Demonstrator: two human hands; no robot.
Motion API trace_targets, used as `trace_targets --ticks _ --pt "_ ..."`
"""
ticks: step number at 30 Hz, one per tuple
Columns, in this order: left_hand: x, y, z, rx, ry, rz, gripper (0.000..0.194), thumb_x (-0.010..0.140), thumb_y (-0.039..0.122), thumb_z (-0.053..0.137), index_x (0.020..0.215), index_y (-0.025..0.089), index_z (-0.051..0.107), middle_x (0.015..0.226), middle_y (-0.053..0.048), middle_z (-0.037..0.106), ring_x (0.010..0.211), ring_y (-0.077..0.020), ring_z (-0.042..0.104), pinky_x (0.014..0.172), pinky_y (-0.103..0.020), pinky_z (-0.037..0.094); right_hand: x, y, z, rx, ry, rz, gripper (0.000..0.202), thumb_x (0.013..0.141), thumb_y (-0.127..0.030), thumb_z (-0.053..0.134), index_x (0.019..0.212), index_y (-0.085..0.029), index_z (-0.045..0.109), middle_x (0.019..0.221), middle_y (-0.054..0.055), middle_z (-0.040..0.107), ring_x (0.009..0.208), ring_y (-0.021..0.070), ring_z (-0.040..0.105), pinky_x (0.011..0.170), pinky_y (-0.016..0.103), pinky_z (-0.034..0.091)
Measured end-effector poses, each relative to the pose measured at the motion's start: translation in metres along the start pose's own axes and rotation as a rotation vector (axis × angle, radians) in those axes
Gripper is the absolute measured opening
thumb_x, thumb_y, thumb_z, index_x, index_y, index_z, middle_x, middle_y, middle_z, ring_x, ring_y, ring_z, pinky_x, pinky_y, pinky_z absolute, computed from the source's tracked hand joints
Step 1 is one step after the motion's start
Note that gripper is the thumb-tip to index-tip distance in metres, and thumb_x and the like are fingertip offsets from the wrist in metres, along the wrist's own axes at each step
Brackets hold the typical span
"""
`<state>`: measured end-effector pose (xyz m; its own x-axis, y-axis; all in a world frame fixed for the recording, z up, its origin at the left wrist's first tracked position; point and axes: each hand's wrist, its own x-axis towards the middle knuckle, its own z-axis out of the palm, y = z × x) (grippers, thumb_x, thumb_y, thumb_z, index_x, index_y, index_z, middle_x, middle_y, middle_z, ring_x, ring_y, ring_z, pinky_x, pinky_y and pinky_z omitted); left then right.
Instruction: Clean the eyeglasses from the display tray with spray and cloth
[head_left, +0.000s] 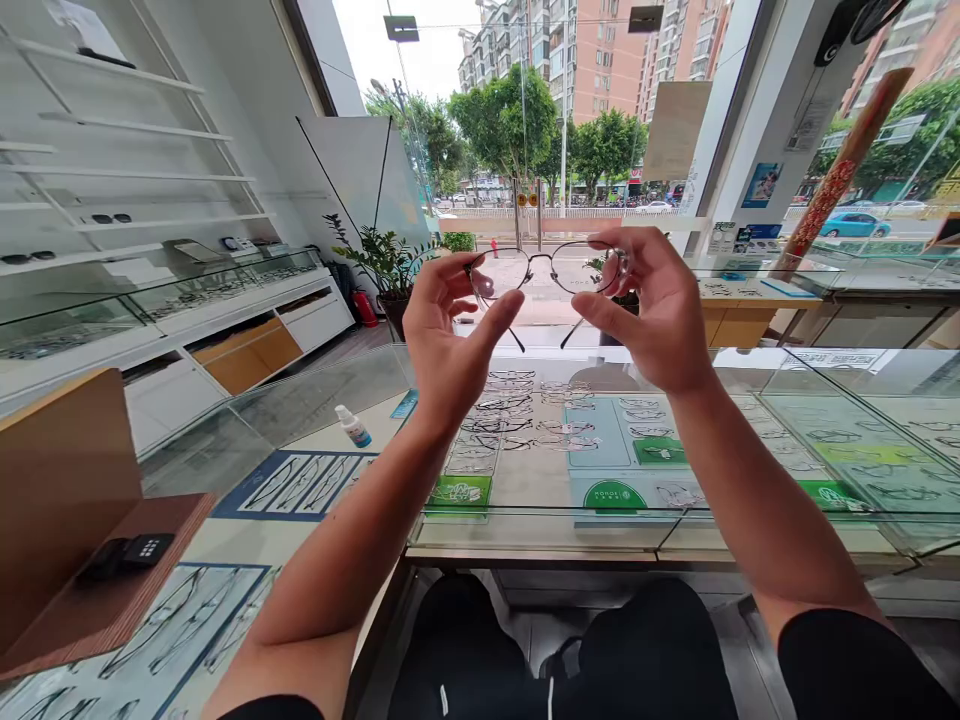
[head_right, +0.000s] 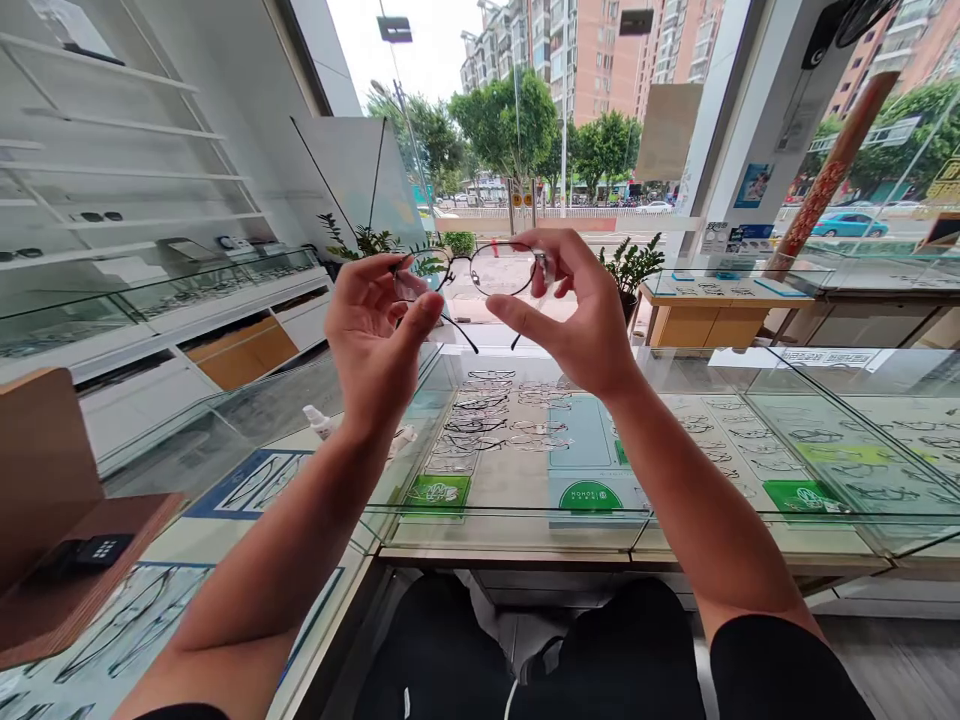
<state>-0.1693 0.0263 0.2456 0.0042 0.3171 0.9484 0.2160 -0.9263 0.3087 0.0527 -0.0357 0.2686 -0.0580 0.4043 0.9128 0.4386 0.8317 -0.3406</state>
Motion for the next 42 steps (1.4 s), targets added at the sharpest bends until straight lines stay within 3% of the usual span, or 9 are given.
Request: trace_targets --ticks 5,10,13,16,19,23,28,42 --pt "-0.025 -0.038 0.016 0.072 0.004 -0.08 0.056 0.095 0.056 0.075 0.143 0.035 0.055 0.135 -0.007 0.066 0.122 -0.0251 0.067 0.093 -0.039 0.06 -0.018 0.026 0.011 -0.127 0.017 0.005 0.05 0.093 -0.05 0.08 0.138 -0.035 0.065 0.132 0.005 0.063 0.127 0.0294 0.061 0.102 0.048 0.057" --pt "-0.063 -0.088 0.042 0.071 0.092 -0.078 0.053 0.09 0.046 0.085 0.135 0.028 0.065 0.131 -0.009 0.066 0.12 -0.0255 0.066 0.094 -0.038 0.061 -0.056 0.084 0.028 -0.127 0.032 0.159 0.056 0.092 -0.054 0.078 0.144 -0.037 0.062 0.145 0.008 0.059 0.133 0.0314 0.059 0.106 0.05 0.056" --pt "-0.085 -0.115 0.056 0.094 0.111 -0.094 0.052 0.09 0.044 0.086 0.133 0.024 0.066 0.129 -0.011 0.067 0.12 -0.0259 0.065 0.094 -0.039 0.061 -0.079 0.122 0.041 0.002 0.036 0.321 0.068 0.093 -0.062 0.071 0.153 -0.034 0.054 0.153 0.01 0.059 0.135 0.032 0.06 0.111 0.053 0.054" --pt "-0.106 -0.132 0.065 0.125 0.096 -0.113 0.051 0.091 0.043 0.085 0.133 0.022 0.066 0.129 -0.013 0.067 0.121 -0.0265 0.064 0.094 -0.039 0.062 -0.097 0.152 0.054 0.225 0.047 0.505 0.059 0.1 -0.062 0.058 0.147 -0.027 0.061 0.146 0.013 0.069 0.136 0.031 0.064 0.116 0.052 0.051" --pt "-0.125 -0.143 0.071 0.125 0.074 -0.131 0.051 0.092 0.042 0.085 0.135 0.022 0.065 0.13 -0.014 0.067 0.122 -0.0265 0.065 0.094 -0.04 0.062 -0.11 0.169 0.065 0.354 0.088 0.619 0.056 0.099 -0.063 0.061 0.139 -0.024 0.069 0.139 0.012 0.075 0.134 0.0309 0.067 0.118 0.052 0.049" --pt "-0.142 -0.154 0.072 0.124 0.037 -0.149 0.052 0.092 0.039 0.085 0.137 0.022 0.064 0.132 -0.014 0.067 0.123 -0.0267 0.065 0.096 -0.041 0.062 -0.124 0.181 0.075 0.402 0.11 0.715 0.055 0.097 -0.066 0.066 0.133 -0.025 0.075 0.135 0.011 0.078 0.131 0.0306 0.071 0.115 0.05 0.052" --pt "-0.147 -0.161 0.067 0.144 -0.016 -0.154 0.054 0.091 0.039 0.085 0.138 0.023 0.064 0.133 -0.013 0.067 0.123 -0.0268 0.065 0.097 -0.041 0.062 -0.138 0.186 0.08 0.551 0.126 0.812 0.045 0.097 -0.06 0.069 0.128 -0.028 0.079 0.133 0.008 0.08 0.128 0.0301 0.073 0.111 0.048 0.054" --pt "-0.15 -0.161 0.068 0.129 -0.096 -0.257 0.054 0.093 0.043 0.083 0.14 0.024 0.064 0.134 -0.013 0.067 0.123 -0.0267 0.066 0.099 -0.043 0.063 -0.135 0.176 0.081 0.873 0.105 0.942 0.037 0.099 -0.048 0.059 0.114 -0.025 0.084 0.119 0.008 0.083 0.112 0.0264 0.073 0.109 0.046 0.054"
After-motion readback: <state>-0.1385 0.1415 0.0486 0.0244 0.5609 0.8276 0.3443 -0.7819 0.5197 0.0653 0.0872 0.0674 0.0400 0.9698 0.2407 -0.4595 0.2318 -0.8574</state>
